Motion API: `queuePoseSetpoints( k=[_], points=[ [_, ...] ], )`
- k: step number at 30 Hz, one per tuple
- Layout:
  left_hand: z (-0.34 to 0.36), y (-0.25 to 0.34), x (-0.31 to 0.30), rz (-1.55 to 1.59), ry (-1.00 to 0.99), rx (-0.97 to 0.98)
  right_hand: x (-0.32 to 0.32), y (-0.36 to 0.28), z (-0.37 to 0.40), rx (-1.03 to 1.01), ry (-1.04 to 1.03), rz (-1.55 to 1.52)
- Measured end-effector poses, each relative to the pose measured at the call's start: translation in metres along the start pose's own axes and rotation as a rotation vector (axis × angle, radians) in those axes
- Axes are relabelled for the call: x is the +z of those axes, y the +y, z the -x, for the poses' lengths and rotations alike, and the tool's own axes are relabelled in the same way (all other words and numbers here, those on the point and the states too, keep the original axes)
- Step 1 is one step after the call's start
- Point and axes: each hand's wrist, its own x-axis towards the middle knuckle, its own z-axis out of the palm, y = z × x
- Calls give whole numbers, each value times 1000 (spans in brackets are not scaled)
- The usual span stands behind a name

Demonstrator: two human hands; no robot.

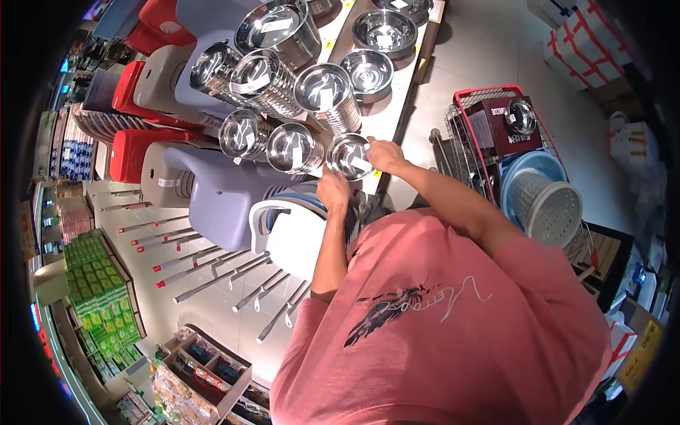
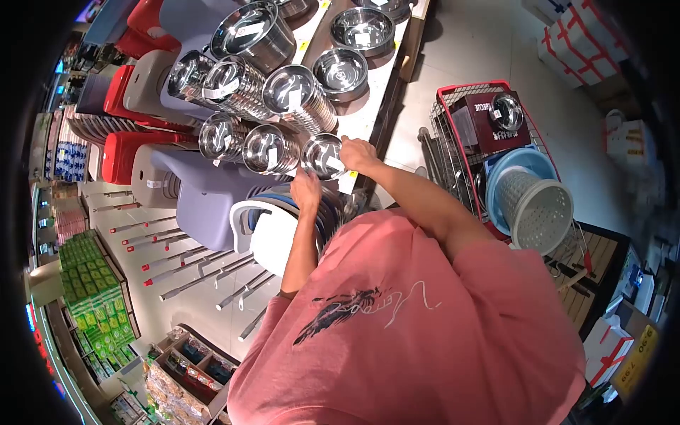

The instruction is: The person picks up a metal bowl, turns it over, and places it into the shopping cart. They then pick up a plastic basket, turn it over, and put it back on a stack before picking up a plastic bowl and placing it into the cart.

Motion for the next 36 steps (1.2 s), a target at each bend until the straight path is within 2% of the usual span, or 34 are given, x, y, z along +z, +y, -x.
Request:
queuePoseSetpoints(
  k=[2, 3, 6, 8, 9, 10, 12, 13, 14, 16, 17, 19, 20, 24, 26, 27, 28, 31, 34, 35, 36],
  points=[
    [5, -2, -3, -7, -1, 34, -8, 0, 9, -48, 37, -23],
    [13, 5, -14, 43, 11, 46, -29, -10, 24, -13, -34, -59],
    [26, 23, -29, 171, 2, 114, -45, 11, 46, -84, 52, -107],
    [26, 27, -16, 405, -97, 287, -60, 32, 76, -187, 193, -293],
    [44, 67, -52, 613, -330, 145, -83, 28, 101, -88, 147, -454],
    [41, 78, -48, 704, -419, 160, -84, 43, 105, -57, 217, -464],
    [35, 111, -41, 775, -417, 310, -121, 39, 136, 8, 321, -599],
    [36, 137, -54, 771, -489, 345, -133, 43, 144, 9, 395, -675],
    [28, 149, -40, 826, -496, 377, -147, 46, 153, -7, 522, -641],
    [29, 194, -46, 877, -554, 500, -160, 57, 155, -165, 944, -579],
    [36, 216, -57, 805, -556, 544, -167, 62, 162, -138, 1000, -581],
    [25, 243, -29, 826, -511, 740, -190, 66, 182, -41, 1103, -557],
    [31, 258, -28, 822, -532, 766, -194, 72, 189, -14, 1160, -563],
    [54, 310, -14, 822, -656, 873, -211, 99, 223, 144, 1256, -645],
    [70, 333, -8, 837, -732, 884, -215, 113, 239, 206, 1217, -689],
    [77, 343, -7, 805, -682, 990, -217, 117, 247, 268, 1198, -706],
    [84, 351, -5, 775, -627, 1091, -216, 126, 250, 280, 1221, -706],
    [94, 373, 5, 752, -638, 1163, -215, 144, 256, 141, 1387, -677],
    [99, 388, 8, 766, -652, 1234, -219, 149, 261, 146, 1457, -613],
    [98, 394, 12, 765, -663, 1244, -219, 153, 262, 150, 1459, -618],
    [97, 398, 13, 763, -672, 1251, -219, 157, 262, 232, 1373, -657]
  ],
)
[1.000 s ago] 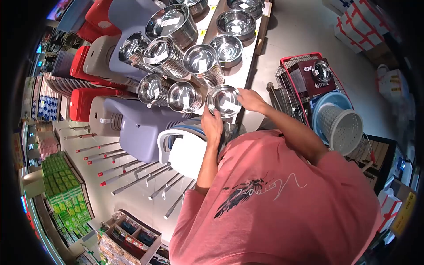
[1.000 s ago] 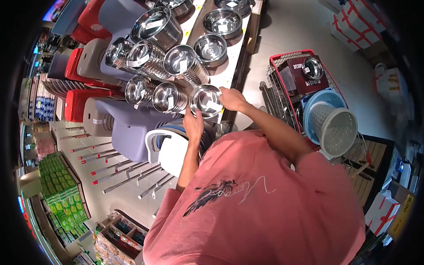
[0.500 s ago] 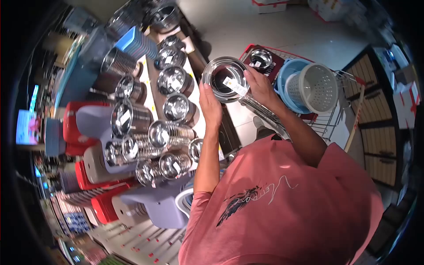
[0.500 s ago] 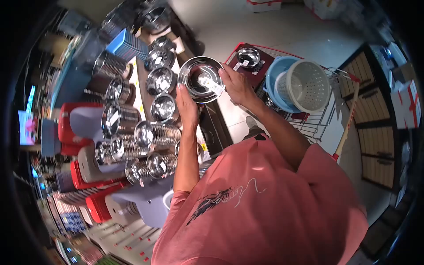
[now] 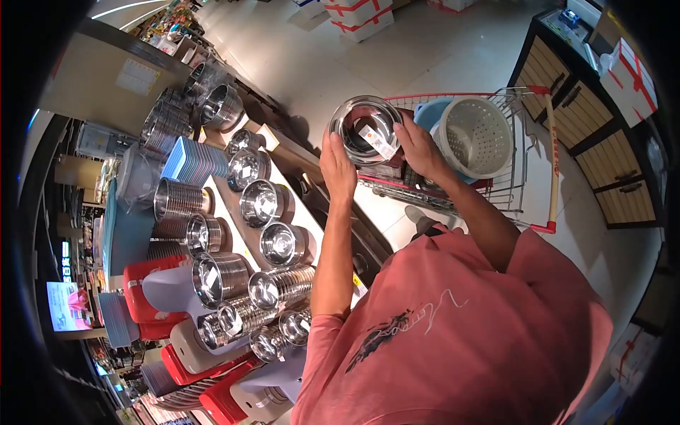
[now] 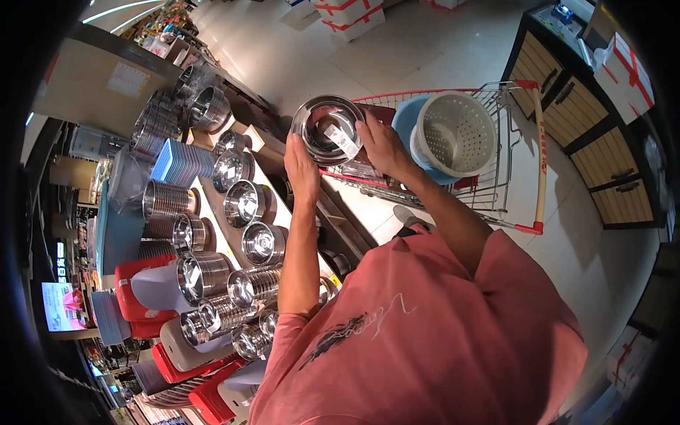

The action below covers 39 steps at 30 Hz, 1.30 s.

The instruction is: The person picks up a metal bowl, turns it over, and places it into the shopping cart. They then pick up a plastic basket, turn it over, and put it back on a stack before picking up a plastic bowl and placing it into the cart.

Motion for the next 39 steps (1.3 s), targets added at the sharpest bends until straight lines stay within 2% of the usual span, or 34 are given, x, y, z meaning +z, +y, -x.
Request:
queuePoseSetpoints(
  k=[1, 4, 6, 11, 13, 20, 22, 23, 25, 26, 28, 29, 31, 32, 35, 37, 38, 39],
  points=[
    [-2, -1, 2, -2, -2, -4, 0, 2, -1, 93, -55, 36],
    [-5, -7, 7, -87, -33, -90, 6, 3, -4, 204, -54, -21],
    [-4, -17, 12, 12, -11, -166, 13, 7, -6, 233, -51, -52],
    [-4, -22, 17, -87, 94, -53, 22, -1, -2, 328, -106, -253],
    [-5, -22, 17, -127, 152, -23, 27, 1, -2, 178, -148, -226],
    [-15, -30, 8, -33, 120, -127, 20, 5, -9, 213, -253, -238],
    [-19, -30, 4, -44, 44, -152, 23, 15, -11, -215, -26, -49],
    [-18, -29, 5, -44, 41, -151, 23, 20, -12, -214, -22, -48],
    [-14, 1, 5, 225, 1, -269, 21, 22, -12, -292, 69, 106],
    [-13, -3, 7, 226, 0, -271, 20, 22, -11, -290, 69, 107],
    [-13, -9, 9, 431, 5, -449, 16, 18, -9, -269, 49, 69],
    [-13, -13, 9, 432, 4, -454, 12, 15, -8, -265, 47, 72],
    [-13, -12, 6, 560, -96, -608, 5, 10, -8, -61, -100, 35],
    [-12, -11, 6, 561, -96, -613, 5, 11, -7, -57, -102, 36],
    [-11, -11, 7, 592, -97, -578, 9, 16, -10, -163, -49, 88],
    [-11, -19, 7, 287, 35, -268, 15, 19, -16, -406, 82, 72],
    [-11, -23, 5, 287, 35, -268, 14, 20, -19, -406, 82, 73],
    [-11, -20, 1, 54, 22, -135, 12, 19, -21, -137, -37, 2]
  ],
)
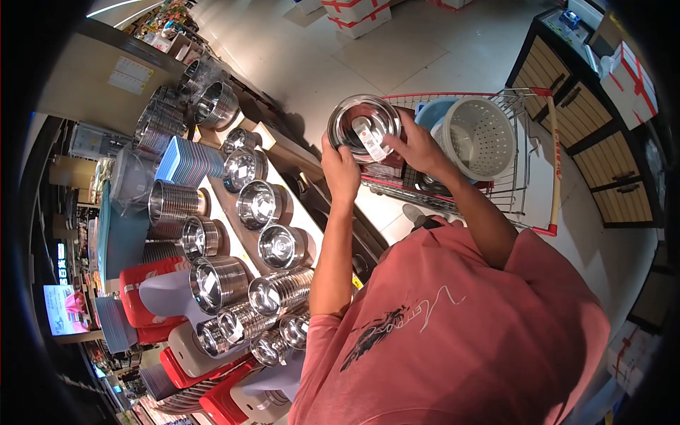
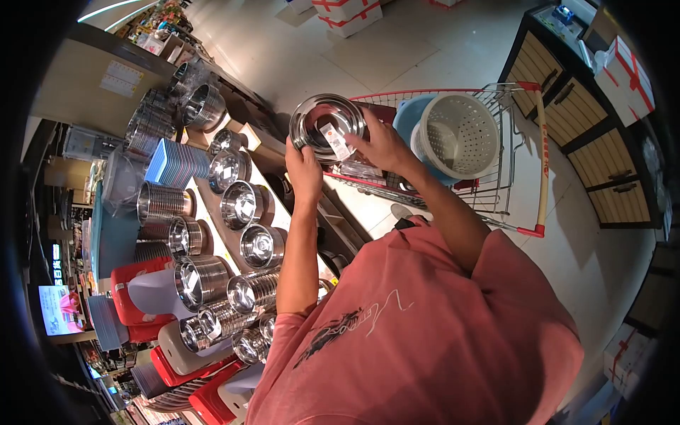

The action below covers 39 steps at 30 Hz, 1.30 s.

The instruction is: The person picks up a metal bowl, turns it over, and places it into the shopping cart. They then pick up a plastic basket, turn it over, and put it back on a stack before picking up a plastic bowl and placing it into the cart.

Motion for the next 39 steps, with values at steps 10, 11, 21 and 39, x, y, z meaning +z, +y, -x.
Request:
queuePoseSetpoints(
  k=[10, 11, 21, 39],
  points=[
    [6, 9, -10, -257, -33, 87, 0, -21, -1, 347, -131, -20],
    [5, 9, -11, -253, -30, 83, 1, -21, -2, 347, -132, -21],
    [-2, -17, -6, -258, -68, -28, 6, 5, -6, 427, -173, -36],
    [-15, -148, 54, -434, -269, -621, 39, 143, 10, 669, -262, 439]
  ],
)
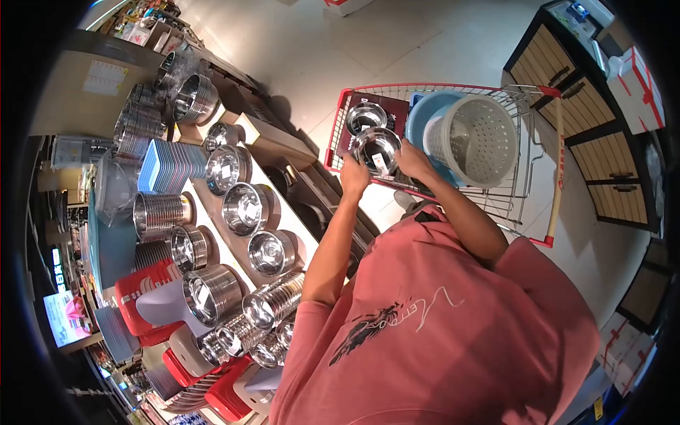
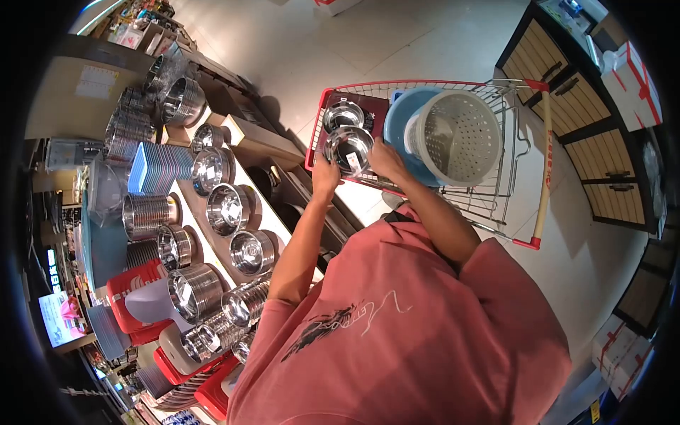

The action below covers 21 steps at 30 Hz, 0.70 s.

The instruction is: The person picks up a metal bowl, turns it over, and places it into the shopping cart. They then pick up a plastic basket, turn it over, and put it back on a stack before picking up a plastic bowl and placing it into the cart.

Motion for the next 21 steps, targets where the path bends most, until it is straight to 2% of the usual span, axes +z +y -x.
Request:
queuePoseSetpoints(
  k=[2, 3, 6, 11, 17, 19, 21],
  points=[
    [-31, -1, 5, -306, 161, 107, -2, -10, -24, 16, -39, 4],
    [-44, 9, 2, -197, 88, -26, -3, -14, -36, 36, -42, 8],
    [-70, 28, -3, -328, 144, 40, -3, -23, -69, 57, -44, 34],
    [-112, 43, -3, -394, 119, 17, 3, -24, -110, 98, -14, 39],
    [-140, 34, 14, -408, 111, 27, 10, -13, -133, 124, -48, 99],
    [-140, 31, 16, -422, 108, -7, 9, -12, -134, 160, -91, 105],
    [-123, 41, 10, -433, 148, -36, 17, 0, -135, 99, -29, 91]
  ],
)
